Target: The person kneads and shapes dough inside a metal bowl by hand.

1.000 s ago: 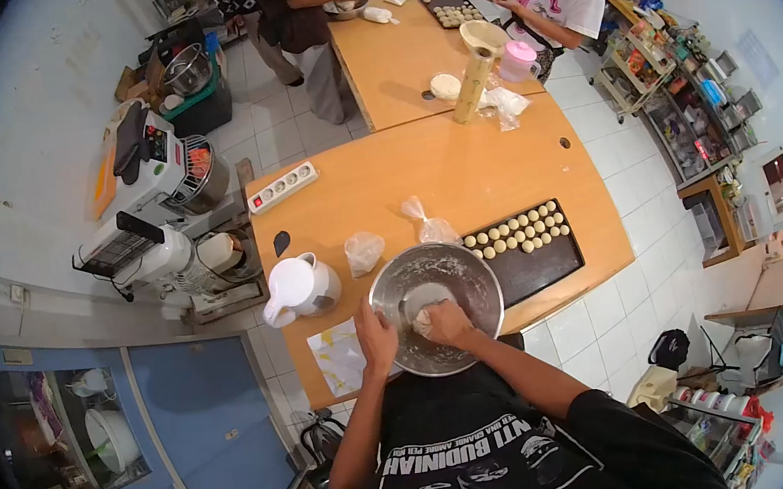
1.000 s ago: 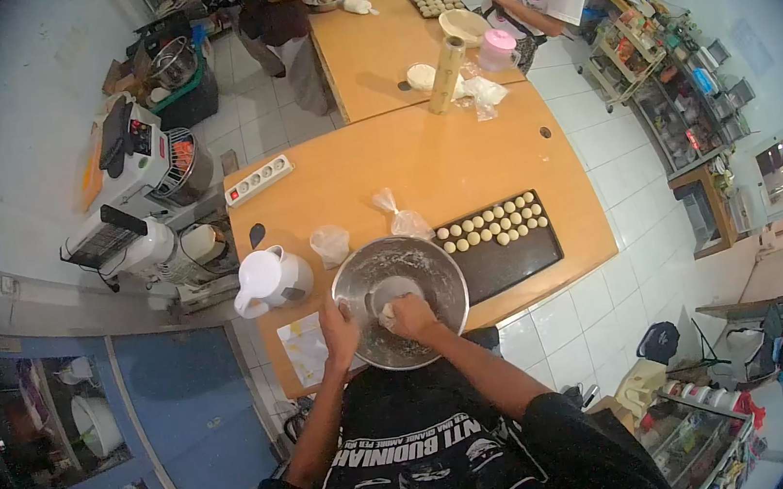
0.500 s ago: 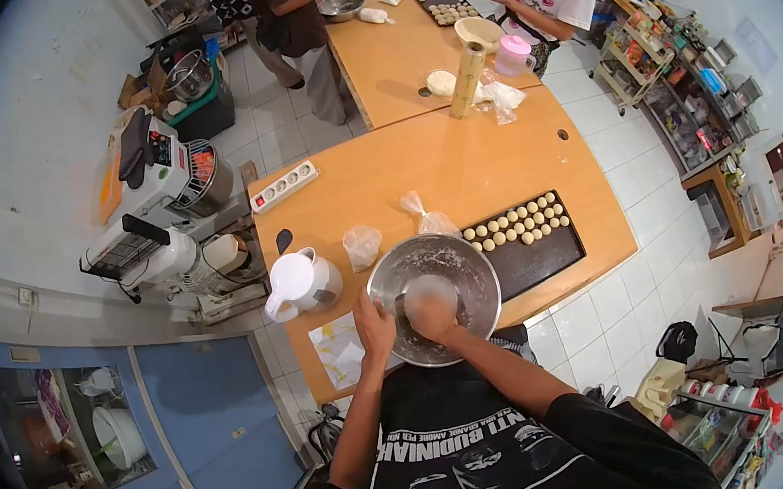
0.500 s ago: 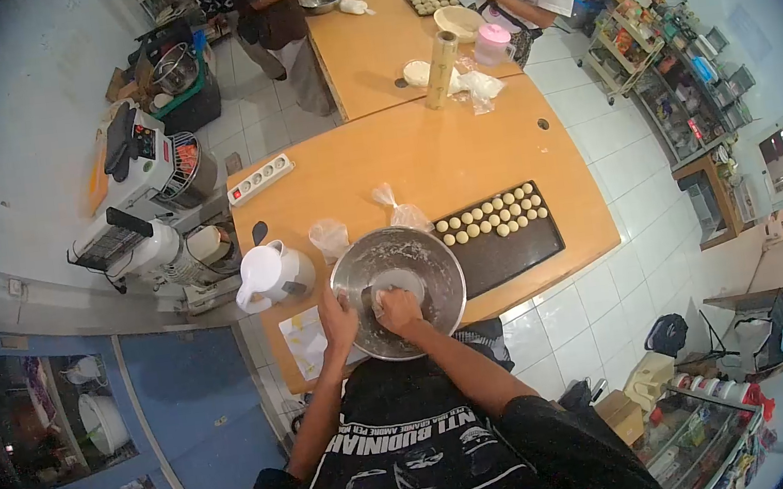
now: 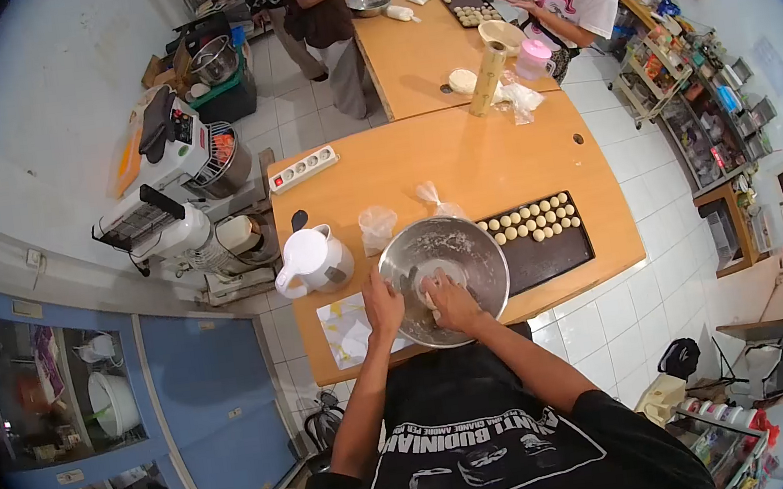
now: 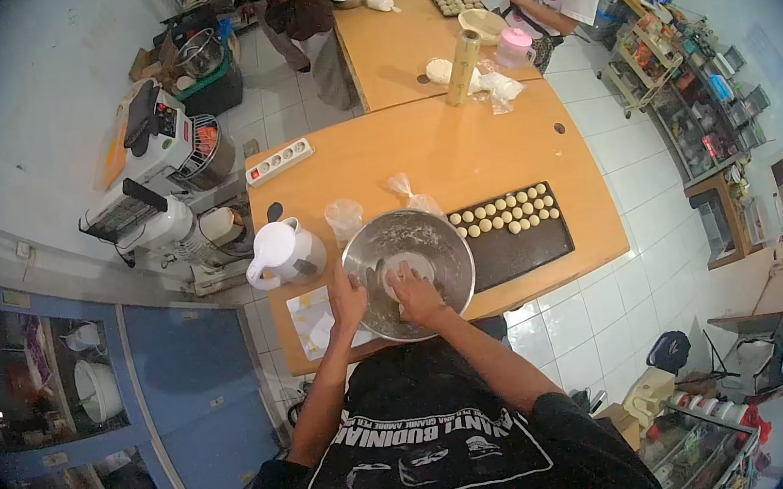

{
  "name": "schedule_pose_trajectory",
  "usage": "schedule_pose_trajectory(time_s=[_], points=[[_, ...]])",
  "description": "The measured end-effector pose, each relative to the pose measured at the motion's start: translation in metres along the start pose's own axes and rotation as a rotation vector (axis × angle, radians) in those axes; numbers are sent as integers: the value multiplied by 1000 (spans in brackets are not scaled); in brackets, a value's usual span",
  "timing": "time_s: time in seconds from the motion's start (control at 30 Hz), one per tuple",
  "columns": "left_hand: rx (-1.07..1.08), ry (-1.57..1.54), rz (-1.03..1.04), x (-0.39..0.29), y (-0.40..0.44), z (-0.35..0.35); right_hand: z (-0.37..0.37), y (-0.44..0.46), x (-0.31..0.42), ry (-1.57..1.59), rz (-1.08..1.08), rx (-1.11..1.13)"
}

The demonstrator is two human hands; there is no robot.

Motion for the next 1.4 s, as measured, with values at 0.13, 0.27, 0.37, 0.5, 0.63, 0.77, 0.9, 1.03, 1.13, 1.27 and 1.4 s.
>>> schedule_pose_trajectory(time_s=[0.13,0.27,0.37,0.5,0.63,0.77,0.9,1.03,1.13,1.27,1.4], points=[[-35,47,86,-14,1,-8,-9,4,-9,105,67,-16],[-88,45,52,-12,-2,-11,-14,6,-18,68,7,-149],[-59,41,12,-8,-3,-9,-10,13,-20,34,86,37],[-62,33,-2,-8,-4,-8,0,27,-16,-10,7,82],[-113,1,64,2,-10,-6,-14,33,-8,-35,-19,92],[-109,-8,-9,12,-16,-6,-13,39,-12,-116,12,76],[-105,3,-24,-4,-15,-9,7,39,-15,-226,-38,95],[-101,-18,-10,-14,-8,-4,14,40,-13,-223,-89,-83],[-68,-32,-2,-6,-9,-2,23,41,-11,-197,-33,-121],[-143,-31,18,-17,-5,-5,31,49,-15,-213,14,-144],[-94,-12,-27,-12,-7,-5,31,51,-22,-96,44,-123]])
Point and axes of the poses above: each hand's wrist, its own y-axis towards the middle knuckle, its own z-axis out of the palm, x = y × z, the point moved 10 cm from there along y, towards the middle knuckle, and after that the axes turned 7 degrees about z, right-handed, at the moved point
